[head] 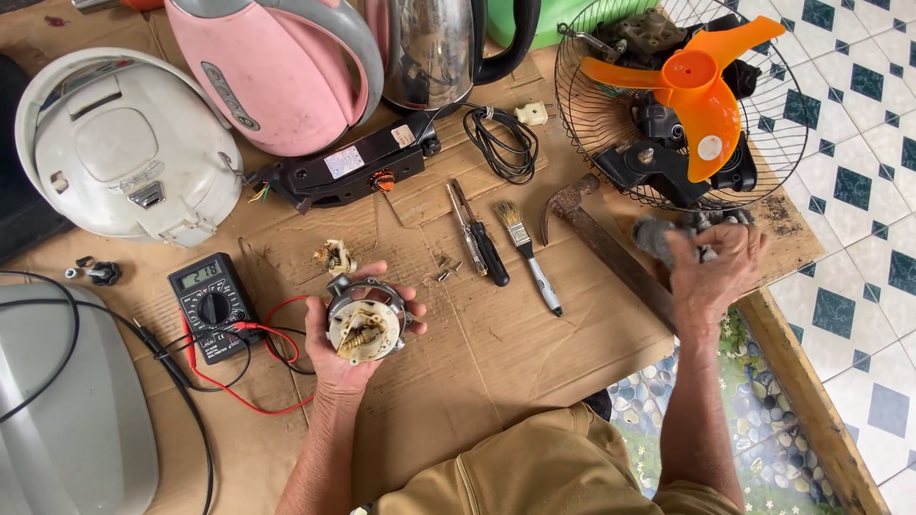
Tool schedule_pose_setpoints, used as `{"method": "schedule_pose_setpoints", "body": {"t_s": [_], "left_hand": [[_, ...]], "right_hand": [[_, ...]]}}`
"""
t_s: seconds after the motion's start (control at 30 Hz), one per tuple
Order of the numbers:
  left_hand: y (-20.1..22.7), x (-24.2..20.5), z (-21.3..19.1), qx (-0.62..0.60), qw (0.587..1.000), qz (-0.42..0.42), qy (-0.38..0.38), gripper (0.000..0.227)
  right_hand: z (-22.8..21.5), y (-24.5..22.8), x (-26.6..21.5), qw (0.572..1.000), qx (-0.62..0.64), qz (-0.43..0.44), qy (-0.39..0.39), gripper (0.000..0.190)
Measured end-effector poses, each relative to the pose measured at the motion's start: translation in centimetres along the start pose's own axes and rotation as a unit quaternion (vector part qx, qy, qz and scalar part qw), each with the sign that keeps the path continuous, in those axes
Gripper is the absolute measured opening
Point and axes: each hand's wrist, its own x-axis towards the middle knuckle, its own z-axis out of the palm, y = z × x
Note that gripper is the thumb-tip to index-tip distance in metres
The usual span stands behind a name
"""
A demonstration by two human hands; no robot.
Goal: Disassembling and inspecting a small electric motor using hand tools and a multimeter for repair.
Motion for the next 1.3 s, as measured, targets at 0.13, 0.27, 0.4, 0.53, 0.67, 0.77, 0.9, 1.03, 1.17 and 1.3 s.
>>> {"method": "schedule_pose_setpoints", "body": {"t_s": [0.13,0.27,0.4,0.53,0.67,0.77,0.9,1.03,1.17,1.3], "left_hand": [[-0.7,0.3,-2.6,0.036,0.999,-0.002,-0.039,0.09],[-0.7,0.0,-2.1,0.054,0.998,-0.004,-0.029,0.088],[-0.8,0.0,-2.1,0.067,0.998,0.005,-0.022,0.089],[-1.0,0.2,-2.4,0.073,0.997,0.015,-0.029,0.087],[-1.0,0.2,-2.0,0.064,0.998,0.017,-0.024,0.087],[-0.9,0.2,-2.0,0.07,0.997,0.016,-0.026,0.087],[-0.7,0.2,-2.4,0.069,0.997,0.022,-0.039,0.086],[-0.7,0.2,-1.8,0.074,0.996,0.024,-0.042,0.085],[-0.7,0.1,-1.6,0.077,0.996,0.023,-0.039,0.084],[-0.8,0.1,-1.9,0.076,0.996,0.018,-0.036,0.085]], "right_hand": [[0.7,-9.7,-0.7,0.988,0.127,-0.009,-0.082,0.046],[4.6,-14.2,-2.9,0.948,0.084,-0.252,-0.177,0.041],[7.2,-16.7,-4.7,0.933,-0.049,-0.287,-0.214,0.057],[8.2,-18.0,-5.4,0.931,-0.071,-0.256,-0.249,0.062],[9.3,-19.1,-6.1,0.929,-0.097,-0.183,-0.306,0.067],[10.0,-19.4,-6.6,0.915,-0.124,-0.134,-0.36,0.067],[11.1,-18.9,-7.3,0.919,-0.123,-0.131,-0.351,0.064],[11.3,-17.9,-7.6,0.925,-0.11,-0.125,-0.342,0.064],[9.0,-18.8,-5.8,0.903,-0.032,-0.03,-0.427,0.056],[4.1,-22.7,-3.0,0.879,0.164,0.099,-0.436,0.057]]}}
